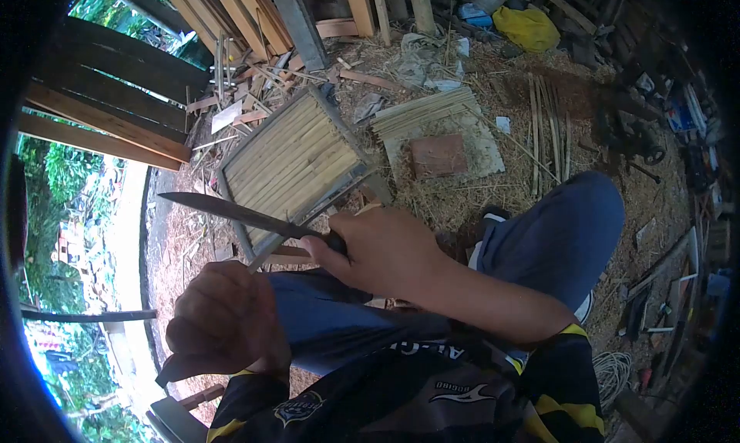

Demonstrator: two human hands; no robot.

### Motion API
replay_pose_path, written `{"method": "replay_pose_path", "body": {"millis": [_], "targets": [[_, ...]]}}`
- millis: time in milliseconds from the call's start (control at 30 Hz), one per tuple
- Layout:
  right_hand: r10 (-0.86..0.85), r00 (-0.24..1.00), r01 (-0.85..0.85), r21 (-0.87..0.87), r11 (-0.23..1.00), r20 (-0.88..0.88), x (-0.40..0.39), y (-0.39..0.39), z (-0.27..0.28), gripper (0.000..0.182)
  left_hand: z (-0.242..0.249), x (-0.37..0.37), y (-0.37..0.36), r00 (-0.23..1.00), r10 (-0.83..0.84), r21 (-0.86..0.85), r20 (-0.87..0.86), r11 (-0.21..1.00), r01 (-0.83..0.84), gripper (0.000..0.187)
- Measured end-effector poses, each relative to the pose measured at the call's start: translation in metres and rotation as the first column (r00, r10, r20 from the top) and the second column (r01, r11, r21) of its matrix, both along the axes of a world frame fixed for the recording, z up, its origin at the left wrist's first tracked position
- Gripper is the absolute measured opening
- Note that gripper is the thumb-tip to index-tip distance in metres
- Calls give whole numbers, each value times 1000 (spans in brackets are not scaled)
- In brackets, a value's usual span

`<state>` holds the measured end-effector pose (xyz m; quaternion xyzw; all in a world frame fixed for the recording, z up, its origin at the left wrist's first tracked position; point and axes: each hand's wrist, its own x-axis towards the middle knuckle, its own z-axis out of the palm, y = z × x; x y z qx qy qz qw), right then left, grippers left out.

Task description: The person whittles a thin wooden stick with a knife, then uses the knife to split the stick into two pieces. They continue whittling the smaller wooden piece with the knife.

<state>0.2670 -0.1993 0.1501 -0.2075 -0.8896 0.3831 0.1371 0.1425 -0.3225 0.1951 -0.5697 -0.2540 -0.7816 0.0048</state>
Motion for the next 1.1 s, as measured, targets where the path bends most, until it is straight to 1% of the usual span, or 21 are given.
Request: {"method": "replay_pose_path", "body": {"millis": [67,167,267,300,367,433,467,567,667,767,867,900,933,967,1033,1067,1100], "targets": [[6,999,-5,-16,1000,48,2,-1,6,45,-2,2,-4,1000,-19,-30,9,999,19,58],[-10,998,10,-3,1000,55,6,-2,8,47,-4,8,-5,999,3,-40,34,999,-2,57],[41,999,-45,-274,961,-23,2,8,-4,50,-3,-1,-8,993,-111,-95,-34,990,108,55],[50,999,-43,-416,908,6,0,10,-7,52,-3,-1,-8,995,-93,-90,-31,992,90,54],[84,995,-23,-664,747,61,-4,13,-8,55,-3,0,-6,998,-51,-76,-23,996,49,53],[36,999,-26,-402,915,17,0,9,-1,51,2,-2,-7,993,-116,-123,-21,986,113,53],[16,1000,-18,-253,967,-11,3,6,5,49,4,-4,-8,989,-150,-145,-21,979,145,52],[18,1000,-18,-15,1000,-23,10,-3,19,47,3,-7,-13,984,-161,-208,-70,968,144,52],[-13,999,15,40,999,-44,3,4,-8,47,-1,-3,-17,981,-183,-236,-58,958,165,50],[-70,996,67,63,996,54,-1,14,-19,49,-8,-2,-14,976,-202,-180,-81,966,185,46],[-64,998,63,-76,995,-12,-2,14,-28,49,-14,1,-12,979,-187,-133,-83,975,175,43],[-39,999,44,-263,964,27,-3,16,-29,49,-13,1,-12,976,-194,-129,-95,975,181,43],[-8,998,33,-442,896,60,-5,20,-30,48,-5,-2,-8,966,-226,-145,-130,968,207,43],[27,996,31,-605,796,87,-6,22,-29,48,0,-3,-5,952,-259,-161,-165,959,233,43],[6,1000,-10,-362,932,-11,-1,13,-18,48,-2,-3,-6,960,-240,-128,-141,967,222,43],[7,998,-21,-230,973,-61,3,9,-12,49,-3,-4,-6,965,-230,-115,-129,970,216,42],[26,997,-38,-167,985,-76,6,5,-7,48,-2,-7,-8,955,-257,-156,-147,959,235,43]]}}
